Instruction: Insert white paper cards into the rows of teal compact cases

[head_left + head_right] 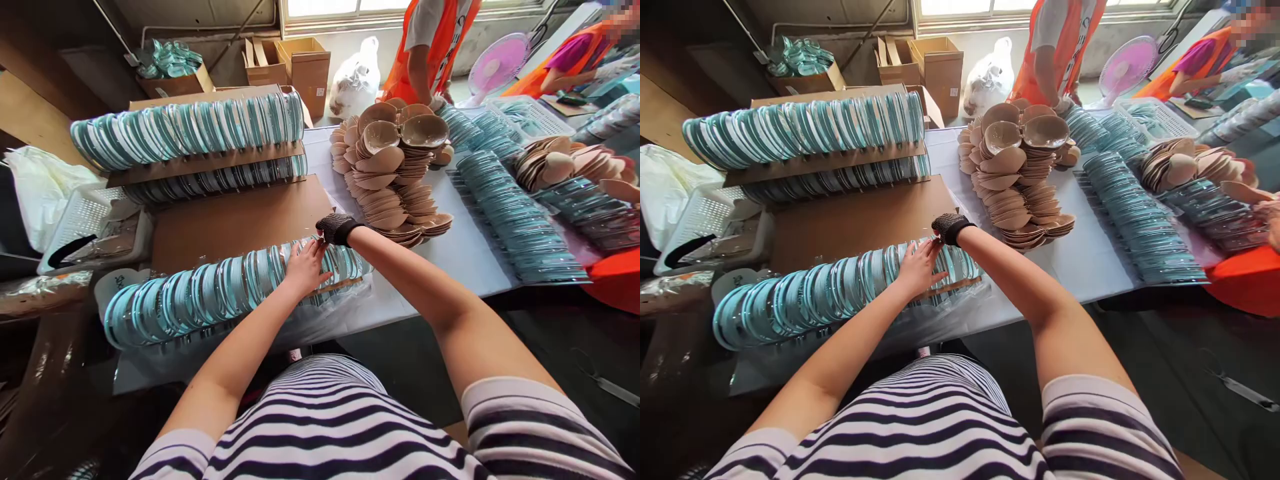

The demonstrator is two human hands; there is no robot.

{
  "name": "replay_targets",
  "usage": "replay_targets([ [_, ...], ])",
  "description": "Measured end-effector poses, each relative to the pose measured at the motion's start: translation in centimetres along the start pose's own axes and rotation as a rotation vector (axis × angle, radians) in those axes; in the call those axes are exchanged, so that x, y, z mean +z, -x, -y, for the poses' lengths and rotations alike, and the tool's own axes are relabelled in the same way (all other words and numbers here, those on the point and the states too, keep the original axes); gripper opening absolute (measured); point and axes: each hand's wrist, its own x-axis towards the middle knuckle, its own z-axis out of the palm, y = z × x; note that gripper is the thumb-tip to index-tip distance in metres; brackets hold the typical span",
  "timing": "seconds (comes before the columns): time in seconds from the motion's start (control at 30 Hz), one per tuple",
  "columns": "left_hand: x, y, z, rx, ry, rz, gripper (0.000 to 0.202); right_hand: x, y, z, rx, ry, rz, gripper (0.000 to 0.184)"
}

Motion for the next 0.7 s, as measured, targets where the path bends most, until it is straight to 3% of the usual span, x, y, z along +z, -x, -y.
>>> replay_targets([
  [0.07,0.0,0.0,0.1,0.000,0.016,-0.014,0.075,0.8,2.3,-0.3,-0.034,-0.035,-0.096,0.022],
  [0.13,0.0,0.1,0.1,-0.003,0.035,-0.021,0.074,2.8,5.3,-0.5,-0.053,-0.093,-0.200,0.020],
  [0.23,-0.1,0.2,0.0,0.006,0.045,-0.025,0.070,8.5,9.6,-0.1,-0.008,-0.149,-0.323,0.022],
  [0.3,-0.2,0.2,0.0,0.014,0.044,-0.027,0.070,13.1,11.2,0.7,0.053,-0.160,-0.336,0.025],
  [0.4,-0.3,0.4,0.0,0.013,0.042,-0.021,0.070,19.1,11.6,2.2,0.159,-0.171,-0.333,0.028],
  [0.47,-0.5,0.6,0.0,0.011,0.038,-0.009,0.069,21.2,11.6,2.9,0.178,-0.204,-0.361,0.029],
  [0.57,-1.1,0.6,-0.1,0.008,0.033,0.021,0.069,20.5,12.2,2.2,0.123,-0.274,-0.473,0.026],
  [0.63,-1.6,-0.1,-0.8,0.023,0.025,0.028,0.071,17.3,12.5,0.2,0.127,-0.287,-0.565,0.027],
  [0.7,-1.7,-1.3,-1.9,0.057,0.017,0.025,0.075,12.6,11.8,-2.4,0.202,-0.245,-0.617,0.030],
])
